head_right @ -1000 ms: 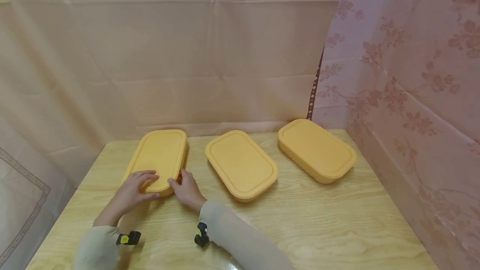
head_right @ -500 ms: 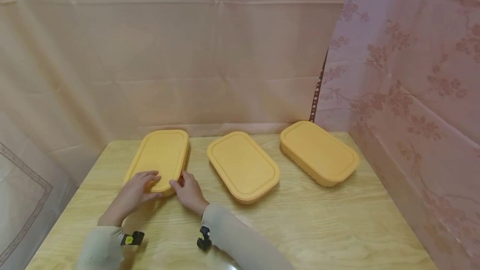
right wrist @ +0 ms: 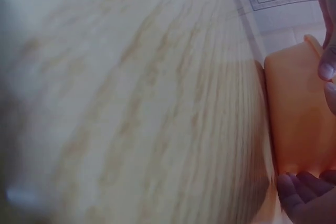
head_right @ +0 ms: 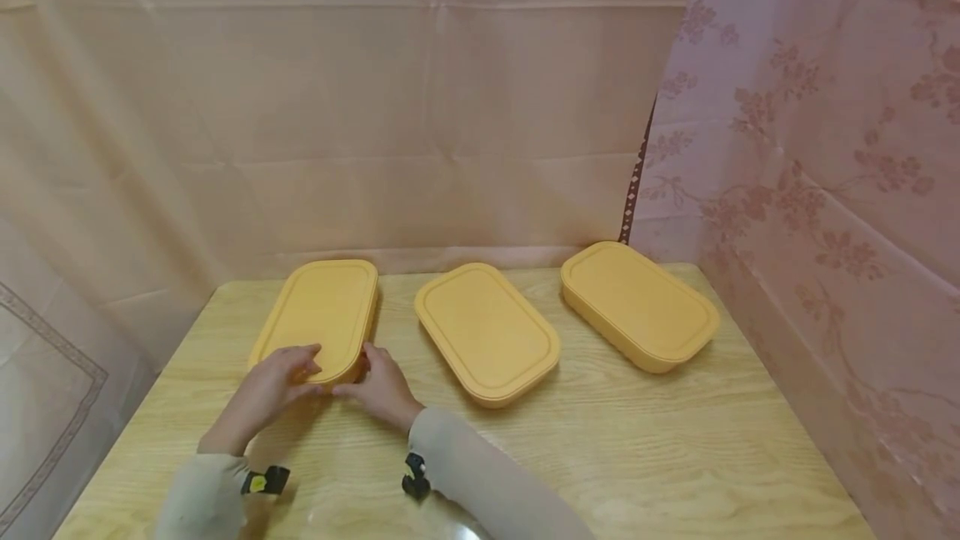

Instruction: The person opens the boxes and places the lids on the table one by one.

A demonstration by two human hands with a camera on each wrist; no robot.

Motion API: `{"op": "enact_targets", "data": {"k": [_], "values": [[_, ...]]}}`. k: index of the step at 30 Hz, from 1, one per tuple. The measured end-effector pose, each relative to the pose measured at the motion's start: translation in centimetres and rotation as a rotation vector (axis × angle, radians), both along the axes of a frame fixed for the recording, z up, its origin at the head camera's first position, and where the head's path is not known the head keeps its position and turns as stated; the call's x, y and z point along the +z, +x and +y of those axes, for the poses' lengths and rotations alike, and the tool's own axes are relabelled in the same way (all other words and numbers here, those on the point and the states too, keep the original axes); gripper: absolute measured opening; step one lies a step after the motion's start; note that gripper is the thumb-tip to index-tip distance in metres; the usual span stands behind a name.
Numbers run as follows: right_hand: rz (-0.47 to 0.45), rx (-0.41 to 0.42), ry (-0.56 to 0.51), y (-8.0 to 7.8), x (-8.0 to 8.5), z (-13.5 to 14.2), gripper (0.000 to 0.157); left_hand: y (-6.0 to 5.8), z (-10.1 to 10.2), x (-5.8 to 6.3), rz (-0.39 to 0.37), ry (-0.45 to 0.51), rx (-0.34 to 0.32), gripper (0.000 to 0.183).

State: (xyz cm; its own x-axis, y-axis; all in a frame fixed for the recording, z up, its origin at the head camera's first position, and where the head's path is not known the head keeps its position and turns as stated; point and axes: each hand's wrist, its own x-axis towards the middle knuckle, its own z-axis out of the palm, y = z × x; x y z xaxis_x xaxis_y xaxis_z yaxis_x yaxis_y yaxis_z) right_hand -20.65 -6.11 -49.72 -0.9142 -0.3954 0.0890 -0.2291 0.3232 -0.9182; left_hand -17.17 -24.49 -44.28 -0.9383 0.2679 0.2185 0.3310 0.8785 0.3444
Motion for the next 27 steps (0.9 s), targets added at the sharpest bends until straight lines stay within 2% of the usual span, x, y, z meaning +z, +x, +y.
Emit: {"op": "enact_targets", "data": {"k": [5,14,21,27], "values": [[0.024,-0.038,0.08,0.05,0.22,-0.12,0.063,0.06,-0.15,-0.05,0.021,0.0,-0.018,0.017],[0.115,-0.11,0.168,-0.12,-0.22,-0.8,0.059,-0.12,-0.08,0.32,0.056,-0.055,-0.044,0.019],[0.118,-0.109,0.144,-0.17,-0.14,-0.95,0.05,-0.09,-0.15,0.34,0.036,-0.064,-0.034,0.02],[0.071,-0.091,0.084,-0.17,-0.09,-0.91,0.044,0.01,-0.25,0.37,0.059,-0.057,-0.035,0.02]]}}
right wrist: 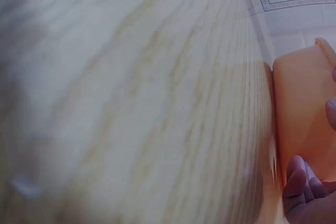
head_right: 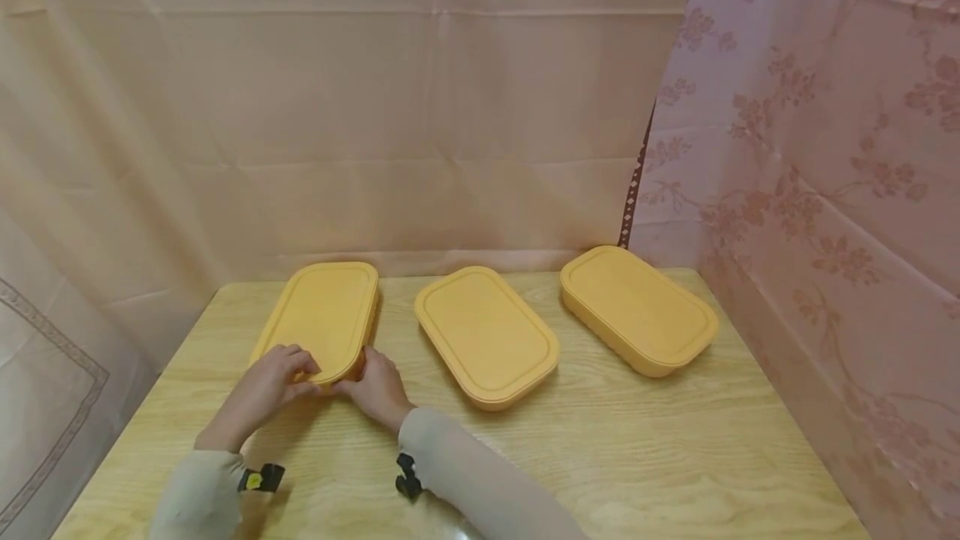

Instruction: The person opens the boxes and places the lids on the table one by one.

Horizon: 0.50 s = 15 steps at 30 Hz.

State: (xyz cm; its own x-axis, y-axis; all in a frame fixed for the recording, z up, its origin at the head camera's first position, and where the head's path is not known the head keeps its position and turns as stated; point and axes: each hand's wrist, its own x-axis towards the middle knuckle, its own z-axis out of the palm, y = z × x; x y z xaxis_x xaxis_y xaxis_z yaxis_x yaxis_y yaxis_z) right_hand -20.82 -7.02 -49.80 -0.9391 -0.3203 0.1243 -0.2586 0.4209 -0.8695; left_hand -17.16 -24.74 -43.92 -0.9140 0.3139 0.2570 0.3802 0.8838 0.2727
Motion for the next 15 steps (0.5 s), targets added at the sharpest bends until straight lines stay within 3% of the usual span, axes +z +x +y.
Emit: {"op": "enact_targets", "data": {"k": [11,15], "values": [[-0.076,-0.013,-0.059,0.1,-0.08,0.08,0.042,0.09,0.05,0.18,-0.029,0.023,0.026,0.019],[-0.076,-0.007,-0.052,0.19,-0.05,0.24,0.045,0.41,0.12,0.02,-0.007,0.02,0.023,0.023]]}}
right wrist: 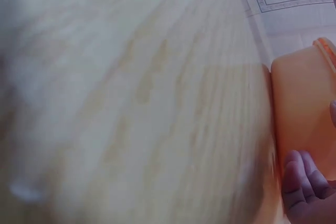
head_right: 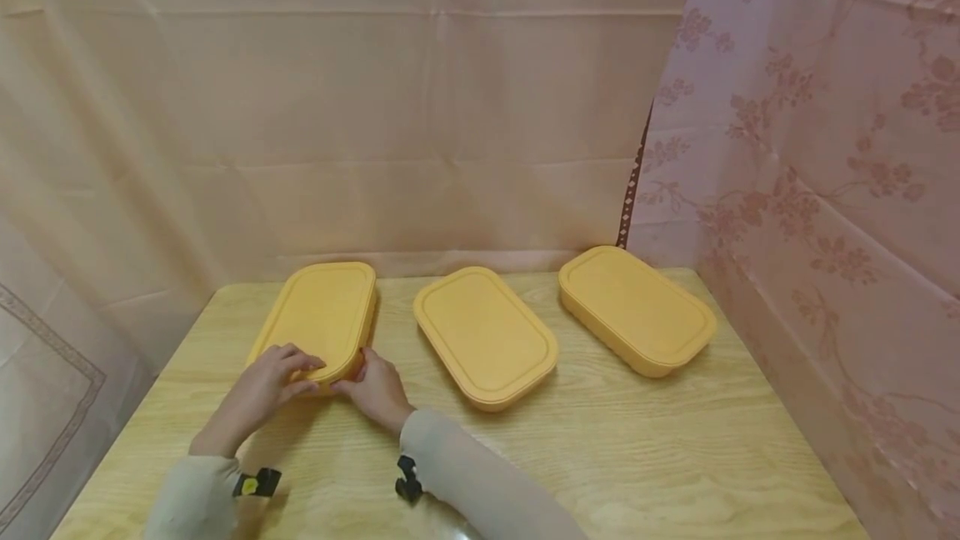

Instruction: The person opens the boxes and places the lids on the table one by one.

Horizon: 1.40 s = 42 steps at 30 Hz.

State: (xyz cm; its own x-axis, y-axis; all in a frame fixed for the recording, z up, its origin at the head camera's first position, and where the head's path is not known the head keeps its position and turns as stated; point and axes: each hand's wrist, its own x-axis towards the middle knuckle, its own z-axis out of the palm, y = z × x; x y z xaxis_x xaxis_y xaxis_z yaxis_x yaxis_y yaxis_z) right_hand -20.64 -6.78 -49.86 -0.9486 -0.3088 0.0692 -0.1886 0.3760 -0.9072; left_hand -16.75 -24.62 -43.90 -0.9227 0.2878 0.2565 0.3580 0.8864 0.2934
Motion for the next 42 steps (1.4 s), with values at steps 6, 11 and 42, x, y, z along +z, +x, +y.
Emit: {"op": "enact_targets", "data": {"k": [6,11,42], "values": [[0.009,0.007,0.036,0.0,0.4,0.7,0.059,0.6,0.3,-0.2,0.134,-0.024,-0.032,0.024],[0.01,0.04,0.016,-0.3,0.5,0.9,0.066,0.9,0.5,-0.4,0.208,-0.034,-0.041,0.028],[-0.071,-0.011,-0.09,-0.4,0.8,0.4,0.052,0.3,1.9,-1.3,0.333,-0.11,-0.045,0.031]]}}
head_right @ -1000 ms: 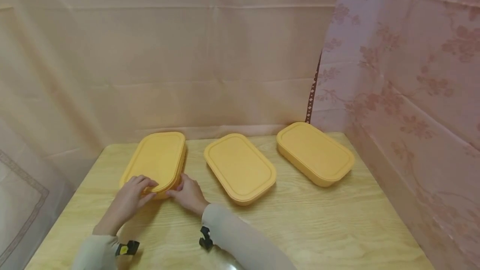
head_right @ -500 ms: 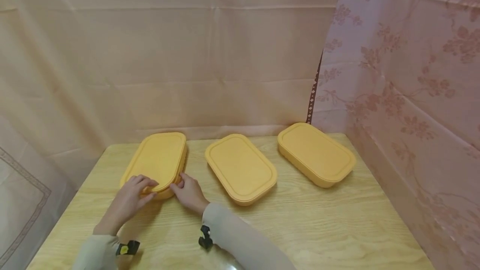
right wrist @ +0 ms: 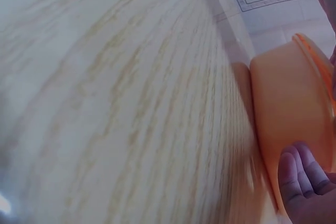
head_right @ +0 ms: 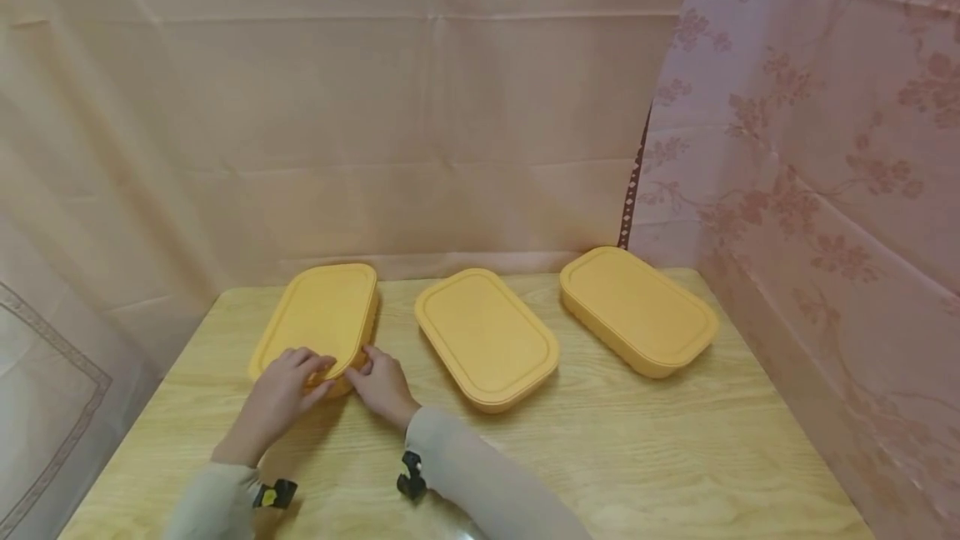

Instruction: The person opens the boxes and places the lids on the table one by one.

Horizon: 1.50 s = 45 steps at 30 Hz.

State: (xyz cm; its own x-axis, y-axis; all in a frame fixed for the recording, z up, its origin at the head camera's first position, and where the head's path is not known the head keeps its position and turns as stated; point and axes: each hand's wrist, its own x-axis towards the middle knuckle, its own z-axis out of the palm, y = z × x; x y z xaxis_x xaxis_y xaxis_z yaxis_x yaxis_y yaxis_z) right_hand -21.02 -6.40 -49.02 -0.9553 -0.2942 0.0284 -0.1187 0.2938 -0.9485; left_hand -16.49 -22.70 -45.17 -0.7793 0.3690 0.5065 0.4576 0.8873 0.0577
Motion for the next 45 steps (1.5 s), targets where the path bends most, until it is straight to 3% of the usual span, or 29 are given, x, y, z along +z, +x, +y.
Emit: {"op": "enact_targets", "data": {"k": [9,15,21,28,37,45], "values": [[-0.05,-0.006,-0.022,0.0,0.2,-0.2,0.053,0.0,0.3,0.2,0.041,-0.063,0.022,0.026],[-0.004,-0.019,-0.036,0.0,0.3,-0.1,0.053,0.0,-0.2,0.1,0.146,-0.029,-0.016,0.027],[0.056,0.002,-0.041,0.1,0.2,-0.1,0.054,0.3,-0.6,0.5,0.196,0.005,-0.03,0.027],[0.007,0.014,-0.149,0.0,-0.4,-0.4,0.05,0.5,-0.8,1.0,0.237,0.016,-0.023,0.029],[0.008,-0.007,-0.143,0.2,-0.3,-0.5,0.048,0.7,-1.1,1.8,0.284,0.021,-0.036,0.031],[0.023,-0.018,-0.117,0.2,-0.1,-0.7,0.051,1.0,-1.2,2.3,0.262,0.06,0.07,0.024]]}}
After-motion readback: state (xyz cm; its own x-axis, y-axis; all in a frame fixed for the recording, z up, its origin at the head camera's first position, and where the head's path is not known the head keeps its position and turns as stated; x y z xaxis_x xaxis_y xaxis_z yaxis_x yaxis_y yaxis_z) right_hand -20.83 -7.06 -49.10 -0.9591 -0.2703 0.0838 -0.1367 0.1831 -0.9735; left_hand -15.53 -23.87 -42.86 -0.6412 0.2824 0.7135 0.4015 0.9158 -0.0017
